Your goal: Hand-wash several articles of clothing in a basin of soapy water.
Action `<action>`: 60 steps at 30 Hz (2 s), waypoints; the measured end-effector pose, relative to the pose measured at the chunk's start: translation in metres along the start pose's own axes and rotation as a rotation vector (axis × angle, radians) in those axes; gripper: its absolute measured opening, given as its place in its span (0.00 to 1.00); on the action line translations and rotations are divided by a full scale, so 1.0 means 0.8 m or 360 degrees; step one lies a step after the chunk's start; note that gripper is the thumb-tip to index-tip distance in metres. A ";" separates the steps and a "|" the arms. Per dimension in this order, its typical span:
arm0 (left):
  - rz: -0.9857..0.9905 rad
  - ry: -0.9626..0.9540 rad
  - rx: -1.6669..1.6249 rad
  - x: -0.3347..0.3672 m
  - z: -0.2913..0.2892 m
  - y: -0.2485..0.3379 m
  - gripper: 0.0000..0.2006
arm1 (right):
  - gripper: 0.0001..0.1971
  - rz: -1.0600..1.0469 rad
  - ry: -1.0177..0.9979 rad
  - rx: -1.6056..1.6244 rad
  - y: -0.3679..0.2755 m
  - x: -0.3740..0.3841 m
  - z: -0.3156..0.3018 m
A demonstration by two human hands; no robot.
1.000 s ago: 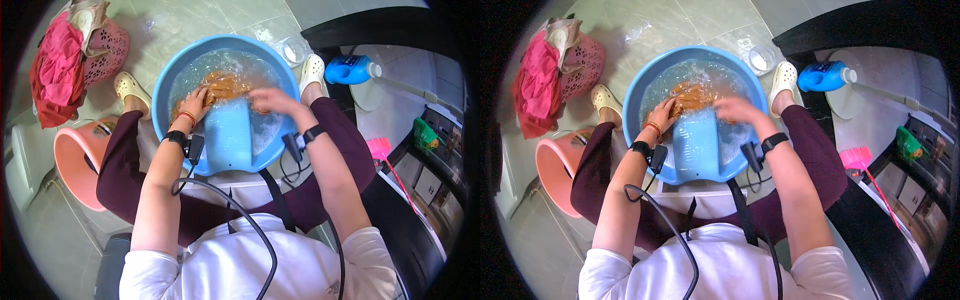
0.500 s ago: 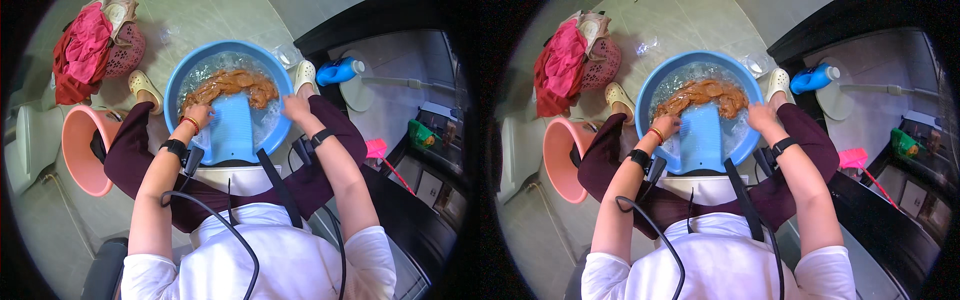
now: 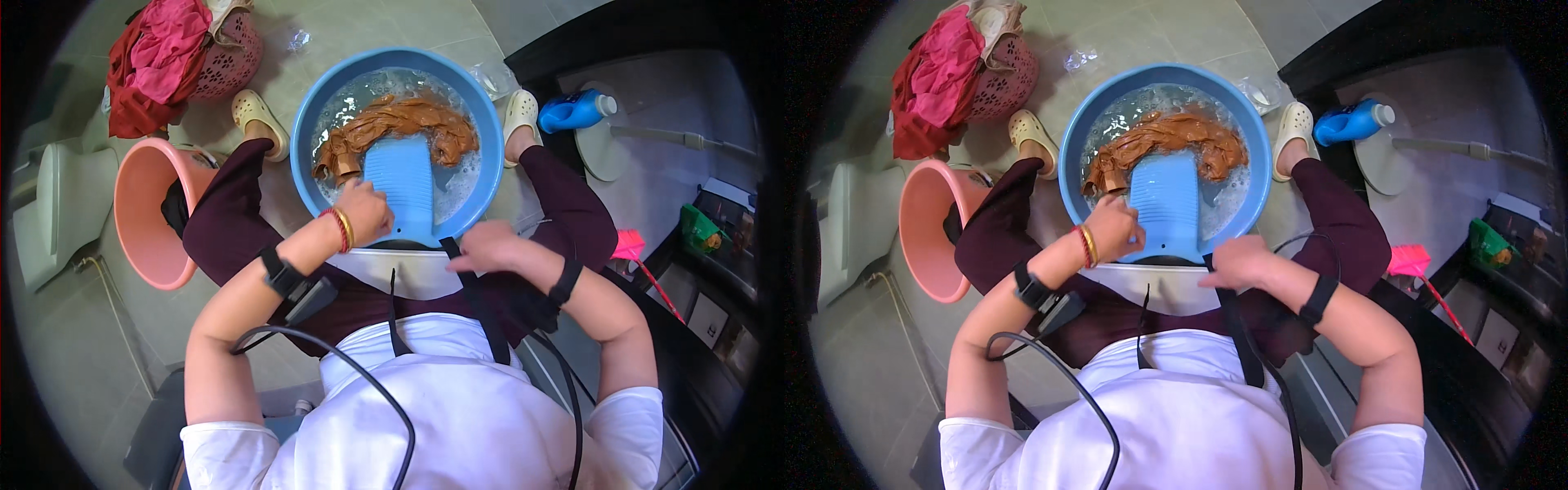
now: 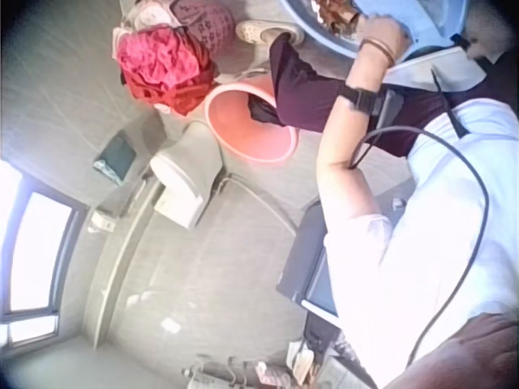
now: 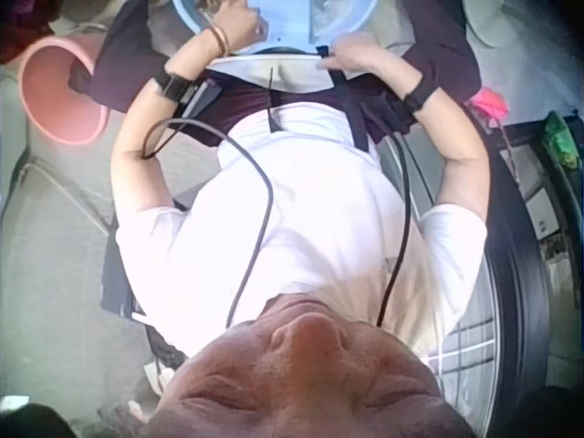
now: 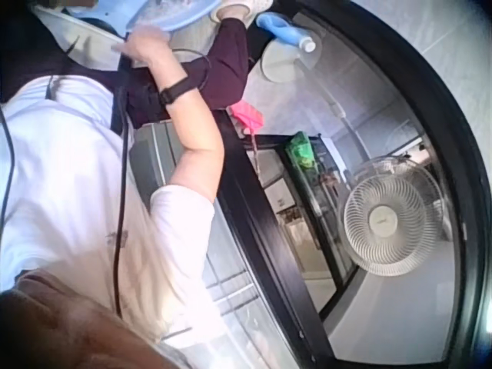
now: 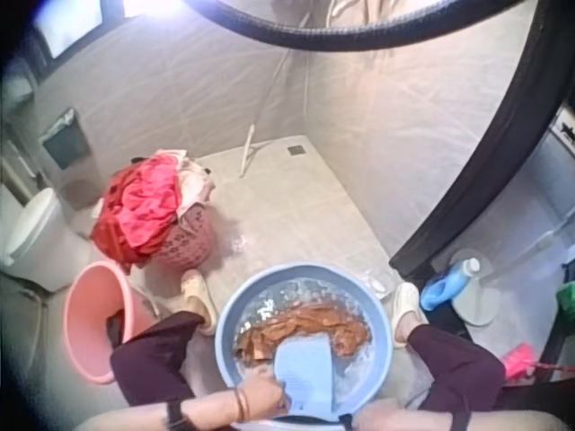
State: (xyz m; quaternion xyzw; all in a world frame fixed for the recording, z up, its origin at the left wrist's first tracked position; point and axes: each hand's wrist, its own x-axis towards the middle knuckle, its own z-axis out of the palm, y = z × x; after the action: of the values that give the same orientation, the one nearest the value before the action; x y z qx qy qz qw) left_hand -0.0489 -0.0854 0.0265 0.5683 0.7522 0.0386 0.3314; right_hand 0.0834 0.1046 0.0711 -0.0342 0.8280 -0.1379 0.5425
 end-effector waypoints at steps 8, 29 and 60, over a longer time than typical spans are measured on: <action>0.0555 -0.0329 -0.0229 -0.064 0.008 0.048 0.09 | 0.14 -0.0223 -0.0199 0.0135 -0.015 -0.015 0.053; 0.0388 0.0743 -0.0656 -0.024 -0.059 0.085 0.07 | 0.11 -0.1023 -0.0284 0.2445 -0.042 -0.043 0.027; -0.0034 -0.0221 -0.2495 -0.045 -0.005 0.096 0.13 | 0.14 -0.1277 0.0913 0.1141 -0.024 -0.069 0.012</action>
State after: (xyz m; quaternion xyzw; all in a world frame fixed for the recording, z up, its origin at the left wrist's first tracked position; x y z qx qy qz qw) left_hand 0.0172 -0.0889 0.0793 0.1625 0.4884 0.5192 0.6823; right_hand 0.1131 0.0958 0.1218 -0.1202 0.7655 -0.6055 0.1813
